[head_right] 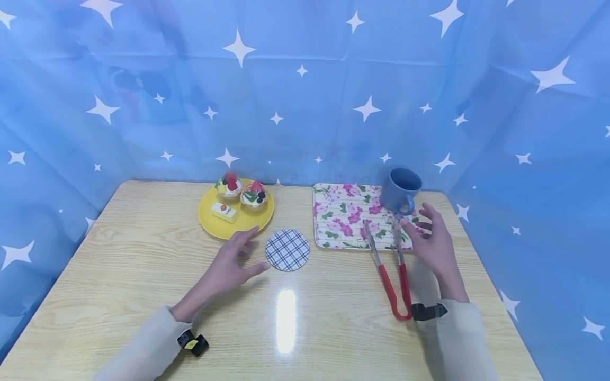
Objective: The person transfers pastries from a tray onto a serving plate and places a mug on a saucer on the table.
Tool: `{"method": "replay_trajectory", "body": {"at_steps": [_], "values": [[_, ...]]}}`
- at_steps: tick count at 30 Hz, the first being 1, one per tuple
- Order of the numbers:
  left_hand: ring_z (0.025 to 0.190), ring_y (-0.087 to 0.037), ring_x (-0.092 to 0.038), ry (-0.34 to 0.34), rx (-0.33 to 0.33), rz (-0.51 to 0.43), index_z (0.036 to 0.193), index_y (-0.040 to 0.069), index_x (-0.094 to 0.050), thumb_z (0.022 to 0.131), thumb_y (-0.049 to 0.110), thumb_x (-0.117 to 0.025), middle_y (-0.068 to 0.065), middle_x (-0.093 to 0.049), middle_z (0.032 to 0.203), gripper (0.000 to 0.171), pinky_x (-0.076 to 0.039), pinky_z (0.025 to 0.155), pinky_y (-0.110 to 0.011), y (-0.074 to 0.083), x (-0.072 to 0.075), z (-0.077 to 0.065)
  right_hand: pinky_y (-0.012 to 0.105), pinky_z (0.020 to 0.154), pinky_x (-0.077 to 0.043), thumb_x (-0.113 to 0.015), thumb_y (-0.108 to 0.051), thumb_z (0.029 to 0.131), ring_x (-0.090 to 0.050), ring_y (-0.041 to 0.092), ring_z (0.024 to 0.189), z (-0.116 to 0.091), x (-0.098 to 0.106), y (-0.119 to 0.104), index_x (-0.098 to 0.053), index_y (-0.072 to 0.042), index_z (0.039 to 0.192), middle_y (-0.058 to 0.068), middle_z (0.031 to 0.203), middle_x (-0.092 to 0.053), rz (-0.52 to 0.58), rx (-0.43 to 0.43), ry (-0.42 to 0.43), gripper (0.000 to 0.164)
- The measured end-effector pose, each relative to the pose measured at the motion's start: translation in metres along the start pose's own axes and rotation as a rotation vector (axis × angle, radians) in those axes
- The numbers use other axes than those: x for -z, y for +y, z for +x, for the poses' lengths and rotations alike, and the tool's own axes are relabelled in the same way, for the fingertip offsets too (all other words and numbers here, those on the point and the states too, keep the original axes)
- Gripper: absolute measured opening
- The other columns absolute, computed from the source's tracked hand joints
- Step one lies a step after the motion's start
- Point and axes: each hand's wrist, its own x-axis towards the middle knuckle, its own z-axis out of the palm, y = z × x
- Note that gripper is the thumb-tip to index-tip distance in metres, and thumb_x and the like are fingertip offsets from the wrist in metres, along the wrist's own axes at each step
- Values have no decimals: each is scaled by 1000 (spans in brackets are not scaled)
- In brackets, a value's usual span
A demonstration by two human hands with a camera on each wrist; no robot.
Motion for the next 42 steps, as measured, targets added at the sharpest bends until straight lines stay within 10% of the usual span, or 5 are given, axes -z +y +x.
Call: {"method": "replay_trajectory", "body": {"at_steps": [17, 26, 42], "values": [[96, -22, -51, -5, 78, -6, 156, 8, -43, 78, 27, -92, -11, -56, 110, 93, -47, 74, -24, 3, -15, 9, 72, 108, -46, -47, -62, 102, -37, 51, 143, 29, 1, 11, -14, -18, 166, 23, 164, -32, 23, -58, 2, 85], [112, -22, -52, -43, 198, -5, 155, 8, -43, 80, 29, -90, -12, -53, 136, 92, -53, 94, -35, 7, -24, 12, 22, 77, -62, -46, -63, 101, -56, 31, 123, 38, -1, 16, -21, -15, 165, 23, 161, -37, 53, -87, -9, 84], [127, -29, -50, -16, 246, 52, 150, 8, -50, 77, 28, -92, -14, -50, 139, 87, -51, 111, -47, 11, -34, 17, 26, 83, -57, -45, -63, 102, -58, 15, 110, 53, -1, 25, -39, -14, 158, 7, 142, -53, 162, -118, -15, 75]]}}
